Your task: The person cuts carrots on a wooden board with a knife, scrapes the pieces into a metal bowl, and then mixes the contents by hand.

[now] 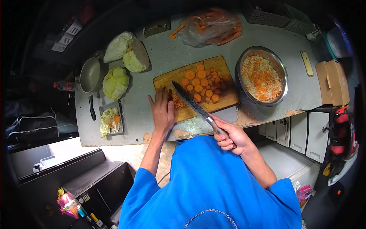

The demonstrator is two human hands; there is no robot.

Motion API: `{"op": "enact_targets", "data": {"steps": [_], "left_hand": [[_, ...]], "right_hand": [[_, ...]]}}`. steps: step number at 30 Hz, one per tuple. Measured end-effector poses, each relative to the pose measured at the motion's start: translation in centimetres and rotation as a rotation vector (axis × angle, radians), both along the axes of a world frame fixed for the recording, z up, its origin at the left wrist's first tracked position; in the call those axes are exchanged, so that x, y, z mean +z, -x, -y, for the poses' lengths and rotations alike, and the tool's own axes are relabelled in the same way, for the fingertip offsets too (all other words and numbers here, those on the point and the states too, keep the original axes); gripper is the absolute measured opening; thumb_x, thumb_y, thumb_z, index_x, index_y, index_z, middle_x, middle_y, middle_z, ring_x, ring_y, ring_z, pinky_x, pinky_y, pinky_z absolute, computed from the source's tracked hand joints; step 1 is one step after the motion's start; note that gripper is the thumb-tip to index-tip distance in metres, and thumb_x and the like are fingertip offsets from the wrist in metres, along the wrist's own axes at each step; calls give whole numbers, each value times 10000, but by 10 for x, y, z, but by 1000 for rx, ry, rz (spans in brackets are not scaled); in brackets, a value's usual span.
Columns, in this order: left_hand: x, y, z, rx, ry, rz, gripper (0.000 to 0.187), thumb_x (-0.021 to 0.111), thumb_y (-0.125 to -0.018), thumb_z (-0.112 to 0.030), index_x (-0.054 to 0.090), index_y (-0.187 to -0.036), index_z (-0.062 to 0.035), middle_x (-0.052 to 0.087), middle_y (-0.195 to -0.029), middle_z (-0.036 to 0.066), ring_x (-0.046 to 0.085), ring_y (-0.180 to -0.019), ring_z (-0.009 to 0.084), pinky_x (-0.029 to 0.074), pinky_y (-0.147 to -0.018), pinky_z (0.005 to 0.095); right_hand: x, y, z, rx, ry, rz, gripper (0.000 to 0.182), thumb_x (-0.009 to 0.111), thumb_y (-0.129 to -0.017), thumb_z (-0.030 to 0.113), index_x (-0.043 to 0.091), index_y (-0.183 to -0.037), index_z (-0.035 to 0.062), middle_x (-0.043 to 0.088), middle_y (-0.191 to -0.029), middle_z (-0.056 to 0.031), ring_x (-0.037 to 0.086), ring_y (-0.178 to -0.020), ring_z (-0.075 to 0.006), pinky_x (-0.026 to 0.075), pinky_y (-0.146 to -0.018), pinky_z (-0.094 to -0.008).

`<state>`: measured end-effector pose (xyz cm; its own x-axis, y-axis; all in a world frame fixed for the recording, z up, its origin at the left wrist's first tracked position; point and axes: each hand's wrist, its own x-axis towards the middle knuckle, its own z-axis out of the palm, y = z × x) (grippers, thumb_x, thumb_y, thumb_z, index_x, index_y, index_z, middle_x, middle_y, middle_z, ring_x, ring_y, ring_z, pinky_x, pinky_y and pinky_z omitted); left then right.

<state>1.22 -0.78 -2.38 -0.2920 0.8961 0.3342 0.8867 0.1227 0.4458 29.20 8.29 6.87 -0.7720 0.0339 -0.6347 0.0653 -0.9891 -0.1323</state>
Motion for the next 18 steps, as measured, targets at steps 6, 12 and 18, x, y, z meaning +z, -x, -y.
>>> {"op": "enact_targets", "data": {"steps": [6,12,18], "left_hand": [[29,-25,14,-101,-174,166,449,550,-1046,-246,602,-1410,11,561,-1480,243,473,-1445,400,250,-1235,606],[21,-45,14,-280,49,75,436,543,-1044,-248,629,-1387,8,615,-1440,198,516,-1411,383,279,-1236,593],[23,-29,13,-11,-30,82,490,468,-1091,-315,593,-1422,25,574,-1484,216,469,-1451,391,171,-1264,611]], "right_hand": [[21,-1,2,488,-1697,435,487,574,-1060,305,531,-1525,169,683,-729,-122,676,-593,-318,548,-588,-423],[28,-4,-2,650,-2044,518,407,676,-978,280,659,-1342,99,715,-820,-168,703,-695,-392,563,-646,-497],[29,-14,-2,556,-2038,545,353,716,-947,259,707,-1245,70,718,-863,-168,706,-732,-382,565,-669,-487]]}}
